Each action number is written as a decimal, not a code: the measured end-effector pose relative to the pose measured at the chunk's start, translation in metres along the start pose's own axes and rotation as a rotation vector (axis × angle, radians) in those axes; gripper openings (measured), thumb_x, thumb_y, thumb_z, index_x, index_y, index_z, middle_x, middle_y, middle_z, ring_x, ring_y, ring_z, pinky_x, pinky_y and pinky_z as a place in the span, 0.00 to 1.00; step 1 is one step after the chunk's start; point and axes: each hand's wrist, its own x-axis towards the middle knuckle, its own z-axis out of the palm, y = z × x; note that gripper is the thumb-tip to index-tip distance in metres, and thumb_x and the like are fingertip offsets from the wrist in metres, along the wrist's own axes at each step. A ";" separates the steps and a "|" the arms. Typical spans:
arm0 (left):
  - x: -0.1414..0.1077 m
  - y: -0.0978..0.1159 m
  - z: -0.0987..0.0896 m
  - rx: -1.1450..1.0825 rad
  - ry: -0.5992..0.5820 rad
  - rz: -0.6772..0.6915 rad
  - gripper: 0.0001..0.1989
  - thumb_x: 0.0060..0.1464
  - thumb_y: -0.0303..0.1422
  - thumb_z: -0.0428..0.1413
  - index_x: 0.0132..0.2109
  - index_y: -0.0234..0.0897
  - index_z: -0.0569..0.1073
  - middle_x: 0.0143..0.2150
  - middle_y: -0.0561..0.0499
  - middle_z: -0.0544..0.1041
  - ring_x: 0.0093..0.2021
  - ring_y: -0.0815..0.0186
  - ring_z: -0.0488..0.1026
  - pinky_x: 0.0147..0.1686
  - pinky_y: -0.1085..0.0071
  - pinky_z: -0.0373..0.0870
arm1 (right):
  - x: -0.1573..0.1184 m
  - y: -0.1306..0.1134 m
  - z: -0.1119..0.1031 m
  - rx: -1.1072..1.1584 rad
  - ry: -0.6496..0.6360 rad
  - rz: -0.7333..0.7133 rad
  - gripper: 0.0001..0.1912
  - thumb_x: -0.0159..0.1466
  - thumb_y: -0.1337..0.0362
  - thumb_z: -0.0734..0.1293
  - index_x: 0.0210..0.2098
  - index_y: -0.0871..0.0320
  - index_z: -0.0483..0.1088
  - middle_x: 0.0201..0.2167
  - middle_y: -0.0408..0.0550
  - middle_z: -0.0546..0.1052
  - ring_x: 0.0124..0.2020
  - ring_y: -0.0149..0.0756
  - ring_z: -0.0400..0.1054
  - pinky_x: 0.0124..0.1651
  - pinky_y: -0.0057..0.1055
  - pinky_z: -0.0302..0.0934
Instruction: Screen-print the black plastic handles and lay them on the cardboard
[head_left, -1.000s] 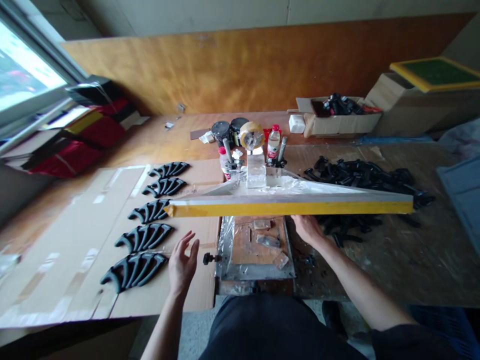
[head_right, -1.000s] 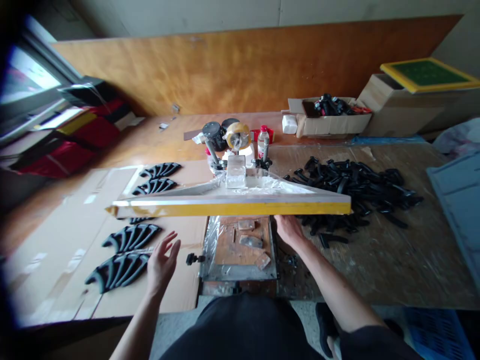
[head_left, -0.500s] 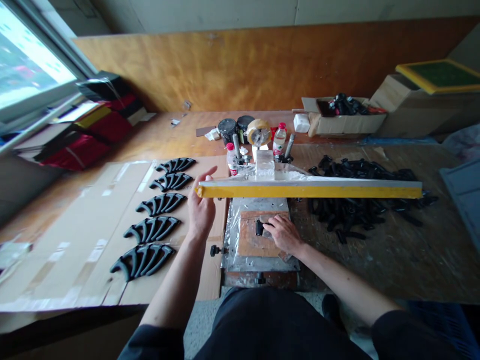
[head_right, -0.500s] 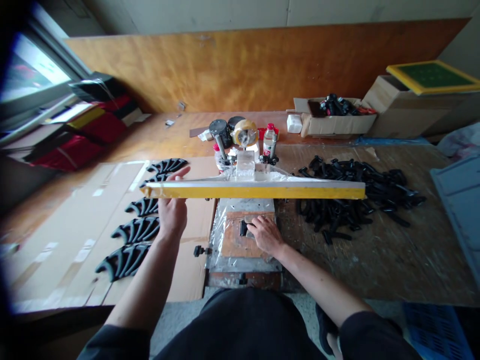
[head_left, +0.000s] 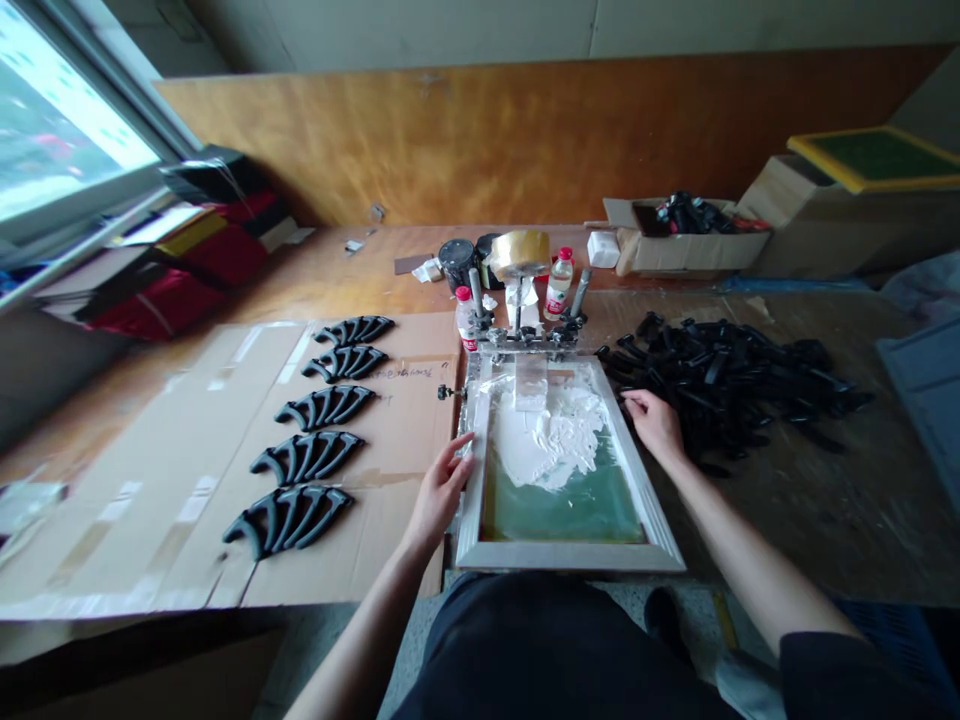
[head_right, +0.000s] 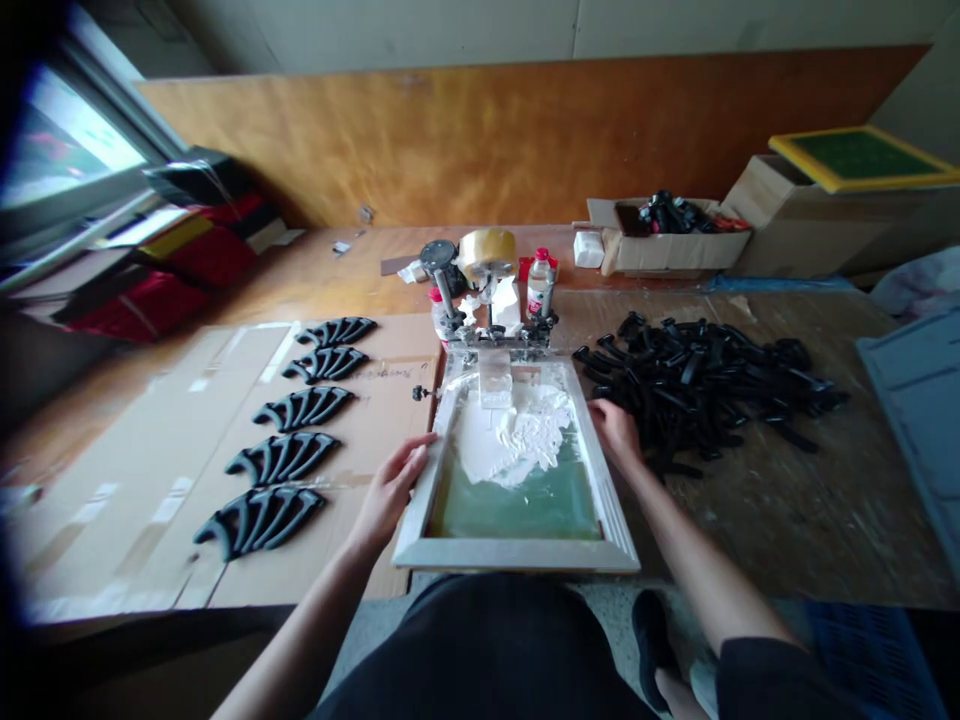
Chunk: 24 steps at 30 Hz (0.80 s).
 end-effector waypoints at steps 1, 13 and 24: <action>0.001 -0.016 0.002 0.017 -0.004 -0.023 0.28 0.56 0.49 0.53 0.58 0.39 0.69 0.30 0.54 0.70 0.25 0.72 0.64 0.25 0.76 0.60 | 0.009 0.001 -0.004 0.020 0.041 0.063 0.18 0.70 0.59 0.56 0.47 0.61 0.72 0.41 0.52 0.76 0.38 0.39 0.72 0.39 0.37 0.70; 0.025 -0.080 0.013 0.295 0.031 -0.055 0.29 0.56 0.46 0.52 0.61 0.39 0.65 0.27 0.56 0.69 0.26 0.70 0.66 0.28 0.75 0.62 | 0.047 -0.115 0.027 -0.001 -0.323 -0.260 0.03 0.62 0.68 0.65 0.35 0.57 0.72 0.34 0.51 0.75 0.42 0.43 0.67 0.43 0.35 0.62; 0.026 -0.085 0.012 0.280 0.024 -0.061 0.29 0.56 0.48 0.51 0.61 0.38 0.65 0.29 0.54 0.70 0.29 0.68 0.67 0.28 0.73 0.62 | 0.003 -0.099 0.007 0.135 -0.400 -0.659 0.10 0.58 0.76 0.63 0.33 0.57 0.72 0.30 0.47 0.74 0.37 0.38 0.66 0.39 0.31 0.58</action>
